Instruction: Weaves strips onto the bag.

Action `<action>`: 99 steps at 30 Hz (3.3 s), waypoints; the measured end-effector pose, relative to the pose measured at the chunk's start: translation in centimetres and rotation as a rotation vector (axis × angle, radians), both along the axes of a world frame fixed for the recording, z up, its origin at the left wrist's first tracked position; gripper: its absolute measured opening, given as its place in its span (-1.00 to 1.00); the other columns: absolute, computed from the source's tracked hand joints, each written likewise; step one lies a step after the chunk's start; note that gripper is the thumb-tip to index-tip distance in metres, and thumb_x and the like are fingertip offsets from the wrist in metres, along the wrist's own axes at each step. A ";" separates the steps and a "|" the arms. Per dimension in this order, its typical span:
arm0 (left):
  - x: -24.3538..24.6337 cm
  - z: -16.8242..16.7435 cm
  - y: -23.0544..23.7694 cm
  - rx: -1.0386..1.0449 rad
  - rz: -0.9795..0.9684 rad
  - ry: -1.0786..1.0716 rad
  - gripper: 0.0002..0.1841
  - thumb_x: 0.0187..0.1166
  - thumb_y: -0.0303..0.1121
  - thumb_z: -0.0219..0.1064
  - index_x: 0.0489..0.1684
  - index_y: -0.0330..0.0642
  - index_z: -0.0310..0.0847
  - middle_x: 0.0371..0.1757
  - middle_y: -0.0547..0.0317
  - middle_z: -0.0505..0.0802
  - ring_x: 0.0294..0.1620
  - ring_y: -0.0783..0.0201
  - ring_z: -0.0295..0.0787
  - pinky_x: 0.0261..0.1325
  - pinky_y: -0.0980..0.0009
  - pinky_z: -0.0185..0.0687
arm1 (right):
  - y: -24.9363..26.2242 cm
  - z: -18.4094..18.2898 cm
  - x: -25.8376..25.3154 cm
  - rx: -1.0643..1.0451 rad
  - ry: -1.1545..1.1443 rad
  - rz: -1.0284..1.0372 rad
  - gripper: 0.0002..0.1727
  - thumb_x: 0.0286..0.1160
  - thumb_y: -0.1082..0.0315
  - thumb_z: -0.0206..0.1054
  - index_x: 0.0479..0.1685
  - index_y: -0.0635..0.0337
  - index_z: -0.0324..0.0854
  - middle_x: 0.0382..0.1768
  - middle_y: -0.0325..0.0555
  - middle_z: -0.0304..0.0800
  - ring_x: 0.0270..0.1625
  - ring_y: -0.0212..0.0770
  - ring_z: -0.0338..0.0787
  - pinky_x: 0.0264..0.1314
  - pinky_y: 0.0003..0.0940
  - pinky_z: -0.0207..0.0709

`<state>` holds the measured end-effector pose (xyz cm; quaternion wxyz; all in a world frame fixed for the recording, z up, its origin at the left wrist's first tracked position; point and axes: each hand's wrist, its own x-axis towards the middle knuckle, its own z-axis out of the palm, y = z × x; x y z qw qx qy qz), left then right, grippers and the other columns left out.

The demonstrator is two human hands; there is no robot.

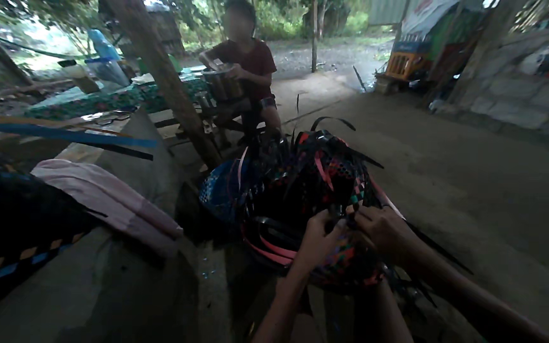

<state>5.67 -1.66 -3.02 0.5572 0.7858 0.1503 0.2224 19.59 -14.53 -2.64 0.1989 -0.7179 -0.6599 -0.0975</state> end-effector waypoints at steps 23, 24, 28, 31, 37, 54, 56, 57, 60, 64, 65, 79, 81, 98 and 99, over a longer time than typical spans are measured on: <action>3.0 -1.4 2.4 0.497 0.039 -0.250 -0.79 0.60 -0.49 0.26 -0.12 -0.52 0.75 -0.15 -0.18 0.86 -0.16 0.10 0.79 0.05 0.16 0.64 | -2.5 -2.9 -7.6 0.440 1.268 0.028 -0.83 0.68 0.41 0.10 0.03 0.18 0.59 -0.31 -0.52 0.66 -0.38 -0.71 0.58 -0.30 -0.74 0.52; 2.7 -1.4 3.1 0.501 -0.066 -0.259 -0.75 0.58 -0.47 0.25 -0.04 -0.55 0.71 -0.12 -0.19 0.83 -0.15 0.13 0.75 0.05 0.24 0.65 | -2.5 -2.7 -6.5 0.493 1.263 0.101 -0.82 0.65 0.42 0.16 0.08 0.06 0.59 -0.25 -0.59 0.72 -0.36 -0.72 0.63 -0.30 -0.74 0.57; 1.7 -1.3 2.5 0.430 -0.140 -0.198 -0.68 0.50 -0.42 0.42 0.04 -0.56 0.66 -0.09 -0.21 0.80 -0.16 0.21 0.72 -0.01 0.39 0.66 | -1.3 -2.7 -3.7 0.632 1.067 0.123 -0.78 0.47 0.52 0.34 0.05 0.18 0.66 -0.11 -0.41 0.84 -0.18 -0.56 0.84 -0.09 -0.57 0.80; 1.7 -1.2 1.6 0.407 -0.029 -0.263 -0.80 0.56 -0.47 0.34 -0.24 -0.55 0.70 -0.37 -0.08 0.77 -0.39 0.42 0.61 -0.22 0.60 0.53 | -0.5 -2.3 -3.4 0.613 0.841 0.048 -0.76 0.48 0.50 0.33 0.05 0.47 0.59 -0.07 -0.17 0.82 -0.10 -0.59 0.81 0.00 -0.64 0.73; 2.0 -1.6 1.2 0.455 -0.007 -0.358 -0.81 0.55 -0.55 0.25 -0.44 -0.53 0.63 -0.52 0.00 0.68 -0.47 0.48 0.52 -0.30 0.66 0.43 | -0.1 -2.9 -3.1 0.490 0.680 -0.004 -0.78 0.39 0.45 0.37 -0.10 0.46 0.70 -0.18 0.01 0.79 -0.18 -0.43 0.77 -0.05 -0.59 0.68; 2.8 -0.7 0.1 0.598 0.221 -0.085 -0.80 0.65 -0.51 0.21 -0.15 -0.52 0.70 -0.05 -0.29 0.78 0.05 -0.20 0.76 0.18 -0.07 0.62 | 0.4 -5.7 -6.0 0.181 1.085 -0.247 -0.68 0.76 0.31 0.14 -0.06 0.45 0.67 -0.44 -0.16 0.65 -0.48 -0.45 0.61 -0.34 -0.50 0.57; 3.2 -0.7 1.3 0.592 0.244 -0.057 -0.79 0.67 -0.52 0.19 -0.11 -0.54 0.71 0.00 -0.32 0.79 0.12 -0.23 0.75 0.26 -0.13 0.57 | -0.7 -6.3 -8.0 0.147 1.087 -0.246 -0.65 0.76 0.31 0.13 0.00 0.50 0.67 -0.35 -0.03 0.70 -0.38 -0.38 0.63 -0.22 -0.43 0.57; 3.3 -0.7 2.1 0.572 0.238 -0.036 -0.77 0.68 -0.52 0.17 -0.09 -0.57 0.70 0.05 -0.36 0.79 0.20 -0.26 0.73 0.35 -0.17 0.51 | -1.5 -6.0 -9.3 0.104 1.089 -0.263 -0.64 0.76 0.31 0.14 0.07 0.52 0.68 -0.27 0.05 0.76 -0.28 -0.33 0.68 -0.09 -0.40 0.59; 3.5 -1.2 2.9 0.563 0.230 -0.111 -0.78 0.65 -0.49 0.22 -0.12 -0.50 0.76 0.07 -0.38 0.74 0.23 -0.32 0.64 0.32 -0.25 0.41 | -2.4 -6.4 -9.5 0.172 1.081 -0.212 -0.70 0.70 0.39 0.15 -0.15 0.52 0.68 -0.37 -0.04 0.69 -0.32 -0.43 0.63 -0.16 -0.50 0.55; 3.1 -1.9 1.6 0.828 0.333 -0.180 -0.75 0.62 -0.31 0.33 -0.04 -0.27 0.87 -0.10 -0.27 0.81 0.09 -0.35 0.69 0.32 -0.33 0.37 | -2.0 -7.6 -6.0 0.533 0.820 0.105 -0.67 0.62 0.19 0.25 -0.47 0.22 0.63 0.30 -0.11 0.54 0.43 -0.59 0.46 0.44 -0.71 0.40; 2.8 -1.8 1.0 0.885 0.349 -0.134 -0.71 0.62 -0.24 0.34 0.02 -0.25 0.86 -0.18 -0.18 0.86 0.01 -0.28 0.76 0.31 -0.30 0.41 | -1.8 -7.0 -5.3 0.560 0.792 0.156 -0.65 0.66 0.14 0.23 -0.48 0.15 0.61 0.39 -0.18 0.52 0.51 -0.58 0.43 0.48 -0.68 0.41; 3.1 -1.6 0.7 0.725 0.266 -0.131 -0.66 0.57 -0.20 0.41 -0.20 -0.42 0.79 -0.43 -0.14 0.85 -0.38 -0.08 0.85 -0.17 -0.01 0.72 | -2.3 -4.6 -5.4 0.497 0.901 0.283 -0.52 0.88 -0.01 -0.09 -0.14 0.05 0.69 -0.03 -0.39 0.76 0.11 -0.65 0.68 0.21 -0.68 0.57; 2.0 -1.0 0.6 0.752 0.164 -0.084 -0.63 0.52 -0.32 0.43 0.12 -0.47 0.75 -0.08 -0.26 0.91 -0.03 -0.21 0.89 0.15 -0.11 0.71 | -2.5 -3.8 -3.7 0.556 0.642 0.251 -0.65 0.85 0.18 -0.01 0.10 0.04 0.71 0.17 -0.30 0.78 0.27 -0.55 0.69 0.33 -0.64 0.58; 0.5 -2.0 1.3 0.875 -0.109 -0.106 -0.10 0.06 -0.58 0.59 0.63 -0.53 0.34 0.20 -0.31 0.83 0.17 -0.21 0.84 0.26 -0.08 0.69 | -0.4 -1.1 -1.1 0.270 0.023 0.394 -0.78 0.32 0.71 0.29 -0.15 0.35 0.76 -0.19 0.14 0.82 -0.13 0.00 0.87 -0.02 -0.29 0.77; 0.5 -2.0 1.2 0.876 -0.102 -0.101 -0.10 0.06 -0.59 0.59 0.63 -0.52 0.35 0.20 -0.29 0.83 0.16 -0.20 0.84 0.25 -0.08 0.70 | -0.2 -0.9 -0.7 0.233 -0.022 0.393 -0.80 0.30 0.73 0.31 -0.20 0.35 0.76 -0.19 0.14 0.81 -0.10 0.05 0.87 0.00 -0.22 0.78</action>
